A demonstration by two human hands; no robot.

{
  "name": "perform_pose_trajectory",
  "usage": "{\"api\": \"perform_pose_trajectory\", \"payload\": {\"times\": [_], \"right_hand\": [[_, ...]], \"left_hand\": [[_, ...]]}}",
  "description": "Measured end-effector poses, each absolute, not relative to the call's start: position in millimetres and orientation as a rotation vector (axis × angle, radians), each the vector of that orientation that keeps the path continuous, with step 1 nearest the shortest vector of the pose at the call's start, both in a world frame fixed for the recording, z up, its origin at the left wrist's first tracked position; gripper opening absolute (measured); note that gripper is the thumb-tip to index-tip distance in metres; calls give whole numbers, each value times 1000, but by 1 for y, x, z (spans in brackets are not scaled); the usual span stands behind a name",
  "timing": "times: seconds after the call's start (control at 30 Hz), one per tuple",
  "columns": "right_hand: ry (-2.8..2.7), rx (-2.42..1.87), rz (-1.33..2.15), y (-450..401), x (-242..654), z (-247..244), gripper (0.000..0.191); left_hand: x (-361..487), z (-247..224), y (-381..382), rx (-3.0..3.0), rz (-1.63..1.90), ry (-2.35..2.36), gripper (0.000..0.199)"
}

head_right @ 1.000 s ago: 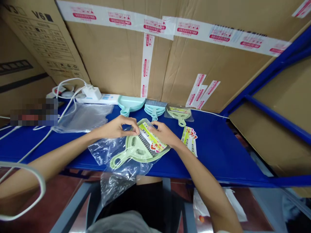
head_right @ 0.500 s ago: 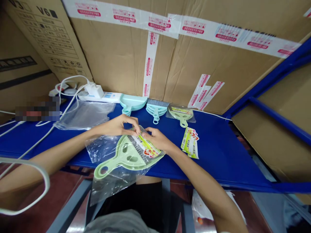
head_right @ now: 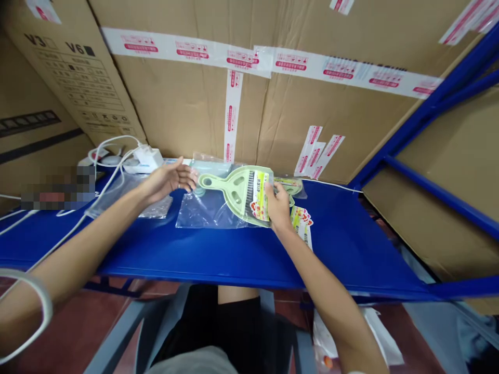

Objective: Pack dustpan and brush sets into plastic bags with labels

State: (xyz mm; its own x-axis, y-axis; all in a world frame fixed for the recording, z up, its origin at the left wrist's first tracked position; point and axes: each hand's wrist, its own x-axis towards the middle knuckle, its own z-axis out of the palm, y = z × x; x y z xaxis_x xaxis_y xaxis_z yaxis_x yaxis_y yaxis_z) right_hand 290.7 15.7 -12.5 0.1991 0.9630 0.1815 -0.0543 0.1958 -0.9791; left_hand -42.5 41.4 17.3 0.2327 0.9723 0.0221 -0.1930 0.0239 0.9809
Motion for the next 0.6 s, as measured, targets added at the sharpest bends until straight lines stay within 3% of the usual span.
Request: {"api": "perform_pose_trajectory", "payload": {"times": [0.3,0.5,0.6], "right_hand": [[-1352,-1157,685,26,302,-26,50],[-1386,-1158,643,9,295,-17,60],[-1429,-1162,628,5,294,-11,44]], "left_hand": [[7,0,9,1124,888,570,34],[12,-14,11,1056,914,621,35],[16,-13,9,1039,944,649,37]]}}
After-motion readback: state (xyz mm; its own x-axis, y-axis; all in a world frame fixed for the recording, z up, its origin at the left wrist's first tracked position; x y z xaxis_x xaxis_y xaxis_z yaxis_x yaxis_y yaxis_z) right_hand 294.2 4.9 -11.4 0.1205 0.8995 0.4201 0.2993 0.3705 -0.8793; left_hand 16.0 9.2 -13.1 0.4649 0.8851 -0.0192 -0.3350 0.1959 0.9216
